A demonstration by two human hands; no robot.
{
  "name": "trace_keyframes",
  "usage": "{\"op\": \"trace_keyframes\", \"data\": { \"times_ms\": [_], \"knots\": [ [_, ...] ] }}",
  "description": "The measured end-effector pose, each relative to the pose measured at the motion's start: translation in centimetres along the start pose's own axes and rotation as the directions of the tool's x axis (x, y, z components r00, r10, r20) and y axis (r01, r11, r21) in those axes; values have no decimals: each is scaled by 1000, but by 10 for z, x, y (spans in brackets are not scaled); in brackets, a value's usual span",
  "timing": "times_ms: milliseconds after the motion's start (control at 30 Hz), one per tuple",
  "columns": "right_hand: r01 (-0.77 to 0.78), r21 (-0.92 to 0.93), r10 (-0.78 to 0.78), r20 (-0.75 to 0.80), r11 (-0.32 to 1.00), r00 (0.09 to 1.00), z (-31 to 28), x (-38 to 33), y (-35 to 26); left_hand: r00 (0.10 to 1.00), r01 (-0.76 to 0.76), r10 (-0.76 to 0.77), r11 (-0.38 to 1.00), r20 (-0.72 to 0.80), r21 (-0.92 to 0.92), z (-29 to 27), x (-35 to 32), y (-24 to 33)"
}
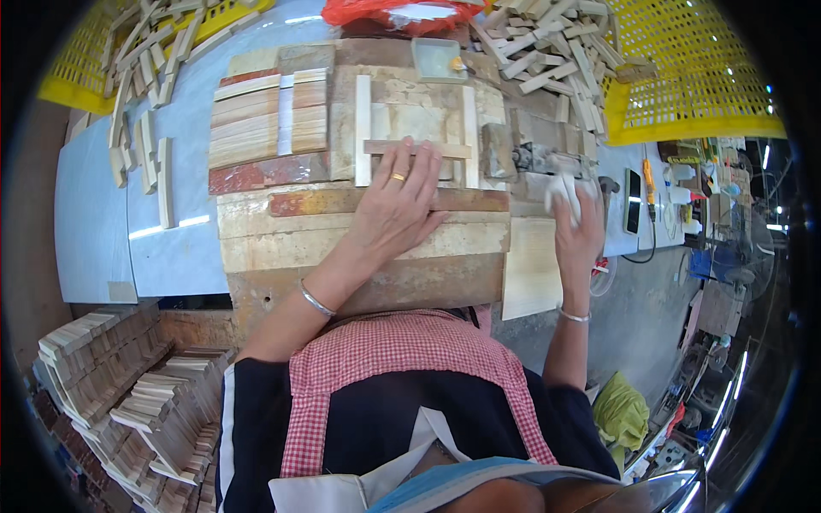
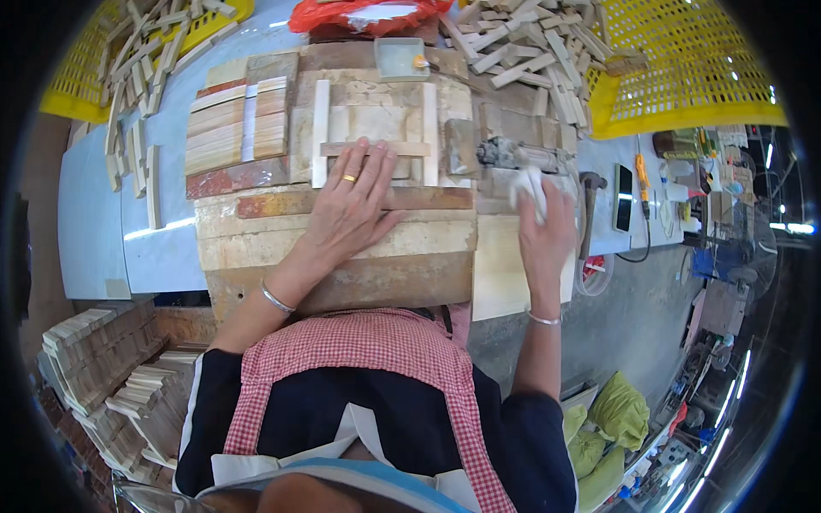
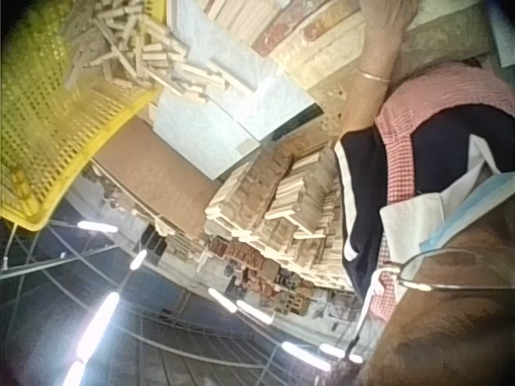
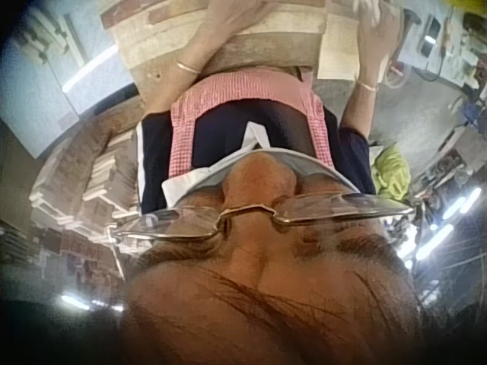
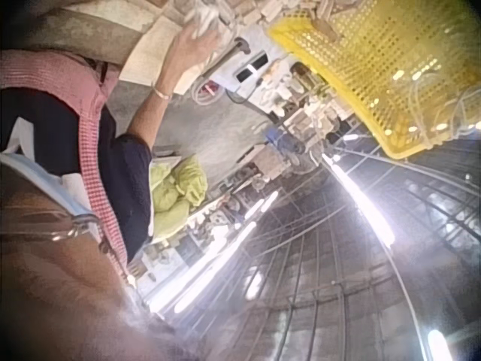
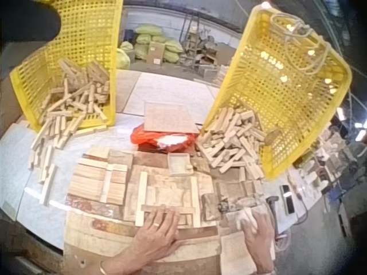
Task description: Applying glue to wood slats and assembling them into a larger structure.
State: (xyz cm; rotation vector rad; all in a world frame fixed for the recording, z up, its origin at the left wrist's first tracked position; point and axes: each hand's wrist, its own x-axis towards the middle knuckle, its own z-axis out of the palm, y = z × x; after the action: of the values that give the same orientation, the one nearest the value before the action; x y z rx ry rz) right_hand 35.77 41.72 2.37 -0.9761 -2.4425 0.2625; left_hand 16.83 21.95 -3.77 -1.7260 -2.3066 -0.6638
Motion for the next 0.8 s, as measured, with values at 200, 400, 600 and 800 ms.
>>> {"op": "trace_keyframes", "data": {
  "times_ms": [200,400,600,800],
  "knots": [
    [4,43,-13,221,999,975,-19,-54,79,1000,9,-10,1000,25,24,-3,7,0],
    [-276,-264,295,32,924,955,-40,-4,214,1000,-6,6,999,-9,44,-5,11,-1],
    [-389,-330,478,254,860,841,-2,7,264,1000,-7,7,999,-3,38,0,9,0],
    [-354,-243,400,175,903,900,-16,26,254,1000,-2,2,998,-6,57,-1,6,-2]
  ]
}}
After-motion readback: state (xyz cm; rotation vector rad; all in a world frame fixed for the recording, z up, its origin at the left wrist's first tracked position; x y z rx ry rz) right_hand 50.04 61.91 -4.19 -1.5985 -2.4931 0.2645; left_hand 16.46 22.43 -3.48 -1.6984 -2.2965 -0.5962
